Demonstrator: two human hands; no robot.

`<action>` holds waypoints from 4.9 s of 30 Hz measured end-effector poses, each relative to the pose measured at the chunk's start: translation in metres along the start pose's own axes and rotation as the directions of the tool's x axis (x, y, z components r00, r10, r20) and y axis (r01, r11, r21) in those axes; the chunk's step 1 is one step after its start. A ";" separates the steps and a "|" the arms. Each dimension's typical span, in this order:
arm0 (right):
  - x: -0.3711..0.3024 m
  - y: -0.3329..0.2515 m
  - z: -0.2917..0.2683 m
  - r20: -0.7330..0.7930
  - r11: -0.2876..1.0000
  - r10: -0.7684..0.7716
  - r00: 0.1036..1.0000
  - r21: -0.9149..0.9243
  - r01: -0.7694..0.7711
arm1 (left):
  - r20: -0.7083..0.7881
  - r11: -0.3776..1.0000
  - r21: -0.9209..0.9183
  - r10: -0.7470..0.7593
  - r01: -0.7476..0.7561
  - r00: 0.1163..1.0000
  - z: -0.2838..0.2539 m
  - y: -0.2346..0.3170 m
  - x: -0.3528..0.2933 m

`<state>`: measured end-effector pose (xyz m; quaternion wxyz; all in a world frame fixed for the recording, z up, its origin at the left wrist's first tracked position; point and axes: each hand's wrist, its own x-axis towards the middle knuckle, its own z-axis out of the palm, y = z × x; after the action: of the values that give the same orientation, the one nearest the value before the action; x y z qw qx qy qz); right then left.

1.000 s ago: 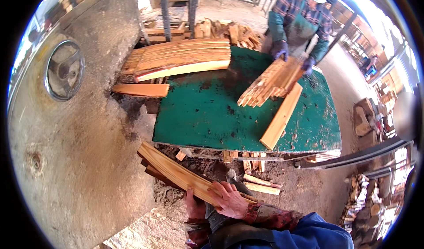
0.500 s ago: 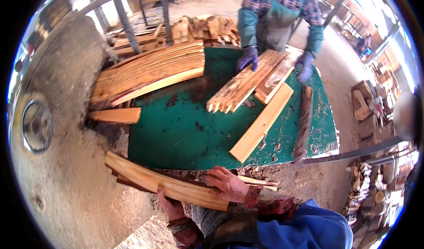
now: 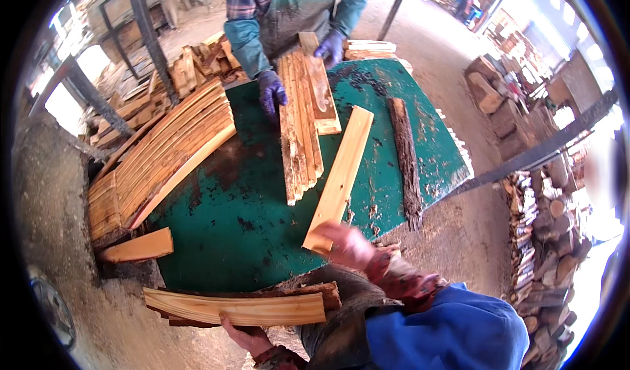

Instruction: The person repeatedly picks up stacks of cut wooden planks from a green work table and carries them to a metal rack, arranging them vertically among other planks. The person handles the planks by hand and returns to the table to repeat the process.

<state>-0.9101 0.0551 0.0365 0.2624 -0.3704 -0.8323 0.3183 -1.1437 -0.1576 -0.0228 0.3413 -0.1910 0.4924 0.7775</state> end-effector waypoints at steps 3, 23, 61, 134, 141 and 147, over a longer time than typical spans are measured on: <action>-0.015 0.056 -0.054 -0.338 0.943 0.130 0.932 -0.248 -0.221 | 0.019 0.999 0.027 0.021 -0.021 1.000 0.005 0.015 0.005; -0.126 0.244 -0.156 -0.631 0.525 0.622 0.463 -0.103 -0.845 | 0.055 0.998 -0.030 -0.062 0.064 0.997 -0.006 0.015 0.009; 0.068 -0.041 0.084 0.768 0.788 -0.401 0.500 0.010 0.616 | -0.187 0.986 -0.152 0.046 -0.075 0.981 0.022 -0.024 -0.024; 0.112 -0.036 0.119 0.442 0.898 -0.288 0.850 -0.184 0.400 | -0.160 0.981 -0.115 0.139 -0.159 0.977 0.021 -0.048 -0.020; 0.091 -0.063 0.042 0.463 0.950 -0.296 0.835 0.058 0.305 | -0.188 0.991 -0.066 0.101 -0.115 0.977 0.029 -0.031 -0.033; 0.054 -0.063 0.013 0.626 0.959 -0.176 0.759 0.284 -0.012 | -0.135 0.990 -0.013 0.138 -0.141 0.981 0.003 -0.058 -0.014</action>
<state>-0.9787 0.0602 0.0843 0.0218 -0.1614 -0.8354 0.5249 -1.0918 -0.1435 -0.0493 0.2501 -0.2117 0.5175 0.7905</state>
